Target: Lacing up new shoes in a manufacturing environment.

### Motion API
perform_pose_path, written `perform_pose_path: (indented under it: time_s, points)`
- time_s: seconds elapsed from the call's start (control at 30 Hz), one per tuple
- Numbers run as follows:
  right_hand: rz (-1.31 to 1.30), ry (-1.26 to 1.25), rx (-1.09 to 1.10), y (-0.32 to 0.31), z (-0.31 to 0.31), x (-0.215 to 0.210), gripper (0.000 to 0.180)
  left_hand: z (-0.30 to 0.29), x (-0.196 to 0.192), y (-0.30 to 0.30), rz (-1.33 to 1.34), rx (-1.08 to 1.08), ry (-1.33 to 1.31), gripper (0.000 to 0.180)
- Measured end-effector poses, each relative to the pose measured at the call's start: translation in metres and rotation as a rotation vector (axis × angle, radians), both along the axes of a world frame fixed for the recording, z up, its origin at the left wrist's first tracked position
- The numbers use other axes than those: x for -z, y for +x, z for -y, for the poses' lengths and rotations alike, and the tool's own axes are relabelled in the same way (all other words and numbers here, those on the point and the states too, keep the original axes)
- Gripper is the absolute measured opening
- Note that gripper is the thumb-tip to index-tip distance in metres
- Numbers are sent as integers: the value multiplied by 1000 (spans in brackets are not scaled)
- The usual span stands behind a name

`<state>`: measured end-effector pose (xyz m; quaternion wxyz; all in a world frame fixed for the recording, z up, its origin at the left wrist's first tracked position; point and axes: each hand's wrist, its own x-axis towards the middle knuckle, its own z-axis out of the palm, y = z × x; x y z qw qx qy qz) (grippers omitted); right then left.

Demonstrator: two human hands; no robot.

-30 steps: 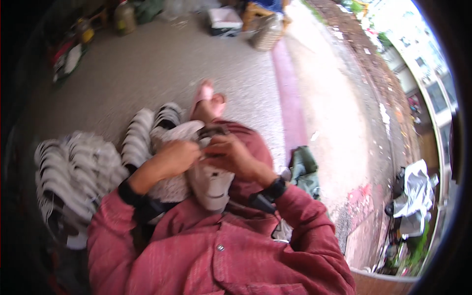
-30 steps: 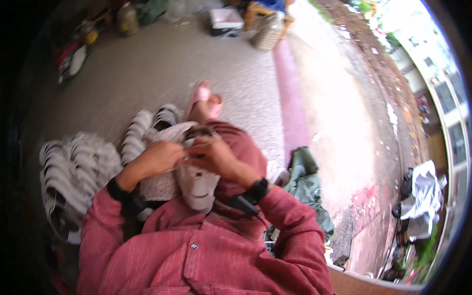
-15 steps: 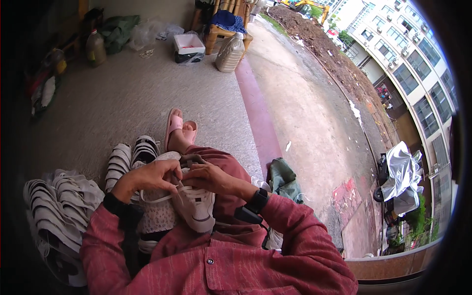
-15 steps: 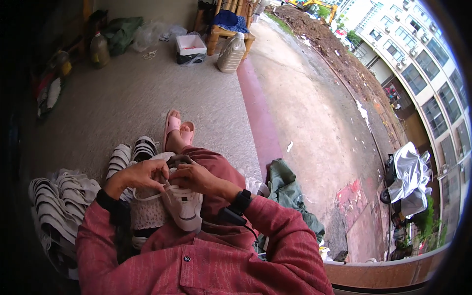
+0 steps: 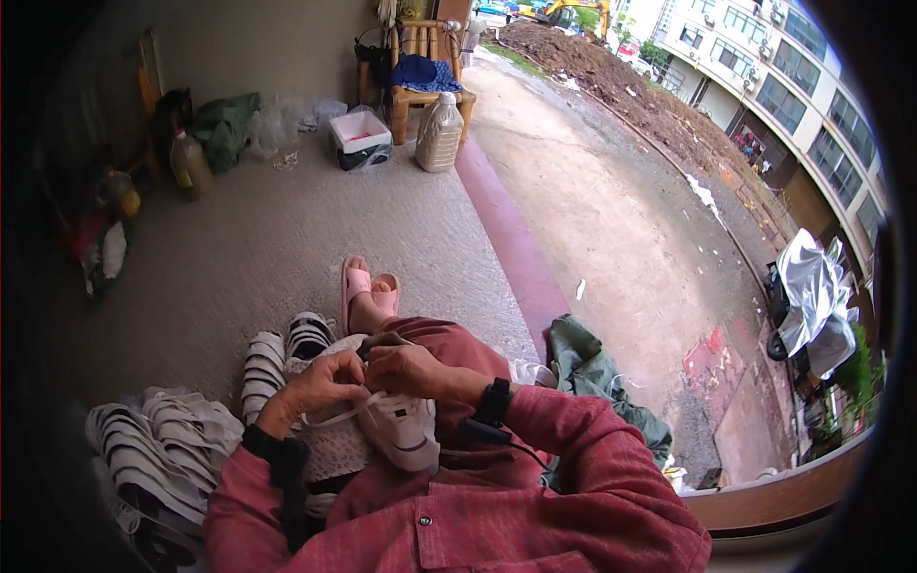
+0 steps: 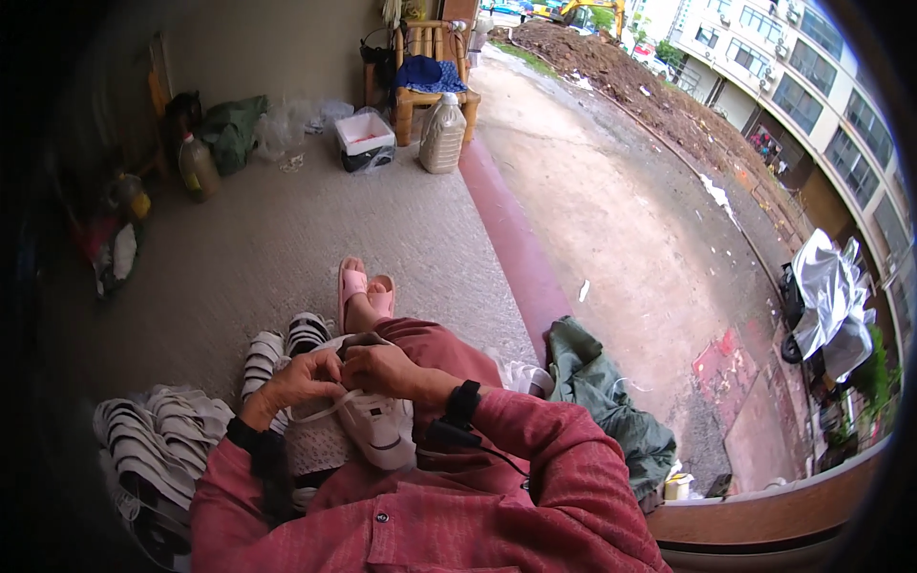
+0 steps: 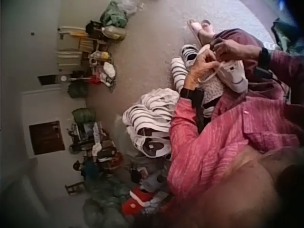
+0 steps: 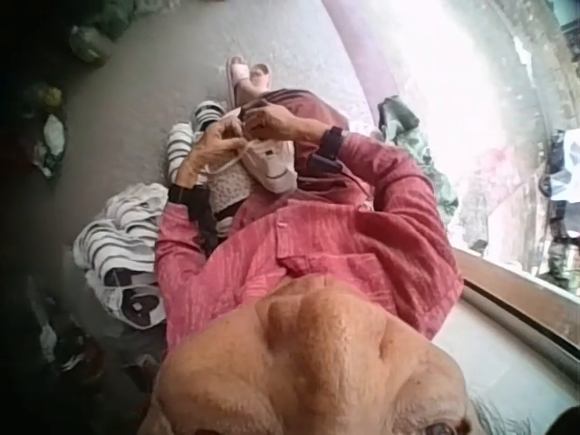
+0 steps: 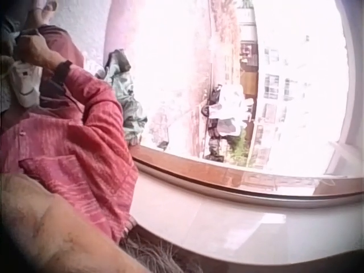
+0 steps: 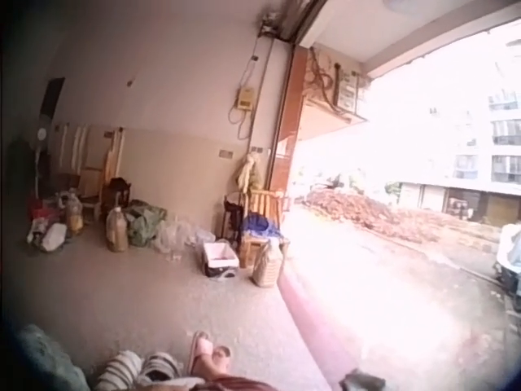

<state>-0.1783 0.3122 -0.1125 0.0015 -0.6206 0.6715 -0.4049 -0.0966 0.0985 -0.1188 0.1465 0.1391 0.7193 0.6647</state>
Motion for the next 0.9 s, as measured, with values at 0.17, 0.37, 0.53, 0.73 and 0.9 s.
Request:
perform_pose_path:
  time_s: [0.17, 0.37, 0.53, 0.73, 0.9]
  points:
    - [-303, 192, 370, -36, -18, -9, 17, -30, -35, 7, -221, -44, -552, 29]
    - [572, -17, 293, -22, -16, -8, 22, -39, -29, 6, -43, -136, -499, 21]
    - [1569, -170, -62, -9, -6, -14, 24, -46, -42, 9, 290, -177, -46, 14]
    - [1817, -324, 71, -57, -21, 16, 22, -7, -26, 6, 147, 90, -279, 12]
    - [1669, -654, 150, -166, -115, 22, 5, 8, -7, 2, -114, 279, -227, 13]
